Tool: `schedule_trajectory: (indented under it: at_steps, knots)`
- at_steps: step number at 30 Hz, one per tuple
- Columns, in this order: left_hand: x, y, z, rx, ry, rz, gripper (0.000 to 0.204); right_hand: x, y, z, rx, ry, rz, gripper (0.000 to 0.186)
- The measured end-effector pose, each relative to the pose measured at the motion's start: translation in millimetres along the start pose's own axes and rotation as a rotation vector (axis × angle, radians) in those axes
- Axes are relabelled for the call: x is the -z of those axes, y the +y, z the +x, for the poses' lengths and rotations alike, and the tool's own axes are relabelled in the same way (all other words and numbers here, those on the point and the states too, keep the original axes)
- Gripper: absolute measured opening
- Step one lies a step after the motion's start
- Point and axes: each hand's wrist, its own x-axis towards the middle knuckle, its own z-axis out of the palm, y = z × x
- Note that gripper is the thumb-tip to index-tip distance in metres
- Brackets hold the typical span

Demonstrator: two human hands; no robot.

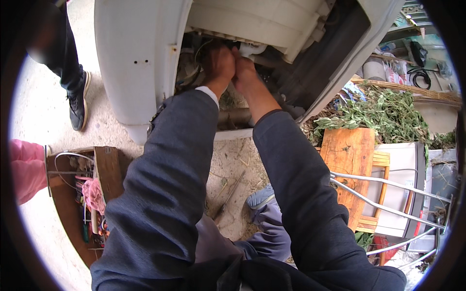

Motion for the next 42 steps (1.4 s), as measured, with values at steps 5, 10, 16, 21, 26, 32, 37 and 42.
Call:
schedule_trajectory:
  at_steps: [5,10,16,21,26,32,37,42]
  knots:
    - [0.4,-2.8,0.6,-0.058,0.053,0.013,0.034,3.8,-2.3,8.4,-0.089,-0.068,0.053,0.041]
    - [11.8,4.9,-3.8,-0.058,0.02,0.02,0.03,2.1,-2.3,15.8,-0.177,-0.171,0.214,0.038]
    - [16.0,10.9,-4.0,0.001,-0.001,0.005,0.026,-2.3,10.3,23.6,-0.039,-0.08,0.286,0.039]
    - [-0.1,-0.8,8.9,-0.029,0.033,-0.016,0.024,-10.1,11.6,29.7,0.104,0.156,0.152,0.051]
    - [-5.8,-11.7,16.1,0.042,0.076,-0.039,0.024,-26.5,2.4,18.7,0.026,0.334,-0.075,0.056]
    - [-6.6,-14.9,7.8,-0.031,0.155,-0.035,0.025,-3.0,-22.3,-11.2,0.315,0.248,-1.205,0.044]
    - [-9.2,-14.5,12.9,-0.022,0.12,-0.022,0.024,26.4,-29.2,-31.2,1.311,-0.006,-1.79,0.038]
    - [-12.1,-22.5,15.2,-0.12,0.161,0.051,0.021,26.5,-53.9,-11.4,1.398,-0.307,-1.984,0.044]
